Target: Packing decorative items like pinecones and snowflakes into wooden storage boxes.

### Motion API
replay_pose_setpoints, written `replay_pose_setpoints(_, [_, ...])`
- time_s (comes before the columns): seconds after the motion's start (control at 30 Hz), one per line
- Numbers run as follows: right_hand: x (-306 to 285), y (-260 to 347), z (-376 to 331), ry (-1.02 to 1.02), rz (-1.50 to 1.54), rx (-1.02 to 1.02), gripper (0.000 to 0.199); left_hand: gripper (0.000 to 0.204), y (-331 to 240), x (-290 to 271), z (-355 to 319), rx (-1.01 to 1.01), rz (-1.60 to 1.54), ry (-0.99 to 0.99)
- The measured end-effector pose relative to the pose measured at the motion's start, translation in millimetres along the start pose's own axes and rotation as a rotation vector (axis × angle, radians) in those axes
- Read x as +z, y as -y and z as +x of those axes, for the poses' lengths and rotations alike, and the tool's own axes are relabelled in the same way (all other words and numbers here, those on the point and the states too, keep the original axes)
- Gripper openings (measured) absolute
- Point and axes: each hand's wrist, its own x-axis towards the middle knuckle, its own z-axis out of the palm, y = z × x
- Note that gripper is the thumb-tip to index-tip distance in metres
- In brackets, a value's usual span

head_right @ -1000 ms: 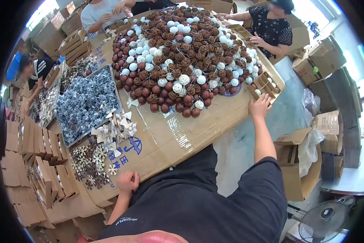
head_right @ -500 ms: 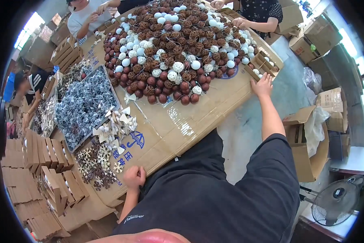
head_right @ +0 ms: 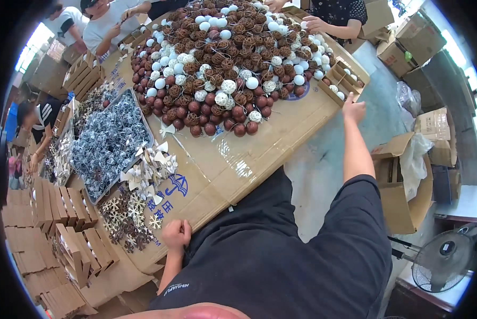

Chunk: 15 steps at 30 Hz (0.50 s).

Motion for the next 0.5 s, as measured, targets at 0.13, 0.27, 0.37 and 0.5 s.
replay_pose_setpoints(0.13, [4, -6, 10, 0.643, 0.778, 0.789, 0.061, 0.034, -1, -2, 0, -0.009, 0.004, -0.009])
replay_pose_setpoints(0.27, [6, -19, 7, 0.597, 0.684, 0.742, 0.054, 0.033, -4, -3, 4, -0.001, -0.015, -0.002])
replay_pose_setpoints(0.37, [5, -23, 2, 0.598, 0.805, 0.685, 0.044, 0.033, -2, -2, 3, -0.009, -0.011, 0.001])
replay_pose_setpoints(0.5, [-3, -13, -3, 0.617, 1.027, 0.708, 0.041, 0.033, -2, -4, -1, -0.028, -0.005, 0.007])
